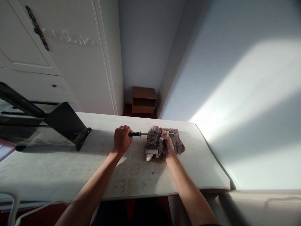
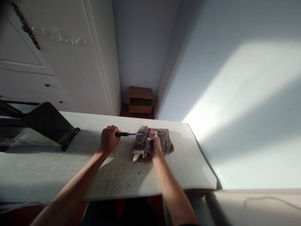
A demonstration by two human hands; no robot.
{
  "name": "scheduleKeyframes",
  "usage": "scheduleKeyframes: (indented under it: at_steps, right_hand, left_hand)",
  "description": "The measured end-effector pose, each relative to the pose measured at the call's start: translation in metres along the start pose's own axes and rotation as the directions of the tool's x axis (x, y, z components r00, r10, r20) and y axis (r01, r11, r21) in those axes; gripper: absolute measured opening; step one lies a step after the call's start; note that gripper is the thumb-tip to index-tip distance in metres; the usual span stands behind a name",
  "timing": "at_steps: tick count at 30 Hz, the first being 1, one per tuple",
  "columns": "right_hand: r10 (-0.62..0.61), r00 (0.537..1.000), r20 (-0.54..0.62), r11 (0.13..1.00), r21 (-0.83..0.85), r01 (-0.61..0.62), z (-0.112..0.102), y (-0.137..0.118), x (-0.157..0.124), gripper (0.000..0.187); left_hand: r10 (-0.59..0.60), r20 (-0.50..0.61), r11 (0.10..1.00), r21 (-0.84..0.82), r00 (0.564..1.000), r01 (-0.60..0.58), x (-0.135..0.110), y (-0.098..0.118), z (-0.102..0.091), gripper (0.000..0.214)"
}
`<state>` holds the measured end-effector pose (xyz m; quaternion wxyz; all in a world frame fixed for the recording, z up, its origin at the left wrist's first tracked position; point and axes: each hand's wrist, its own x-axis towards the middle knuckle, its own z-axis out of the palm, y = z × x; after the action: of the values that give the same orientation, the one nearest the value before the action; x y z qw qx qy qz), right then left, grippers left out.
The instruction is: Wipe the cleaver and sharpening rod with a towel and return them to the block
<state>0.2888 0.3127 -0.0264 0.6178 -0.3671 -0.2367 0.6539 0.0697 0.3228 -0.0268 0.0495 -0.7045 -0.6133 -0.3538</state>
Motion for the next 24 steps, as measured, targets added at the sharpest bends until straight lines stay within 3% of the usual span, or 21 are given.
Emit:
scheduleKeyframes:
  at_steps: [9,24]
  right_hand:
    - [0.011,0.999,-0.031,1.0,0.008,-0.011,0.0,-0.003,-0.002,0.041]
    - [-0.019,0.998,-0.064,0.999,0.034,0.021,-0.007,-0.003,0.003,0.041]
  left_hand:
    - [-0.122,-0.051,0.992,-0.01,0.991,0.122,0.003,-0.006,-0.004,0.012]
    - [-0.186,-0.13,0.978,-0.115,0.974,0.171,0.006,-0.022,-0.001,0.021]
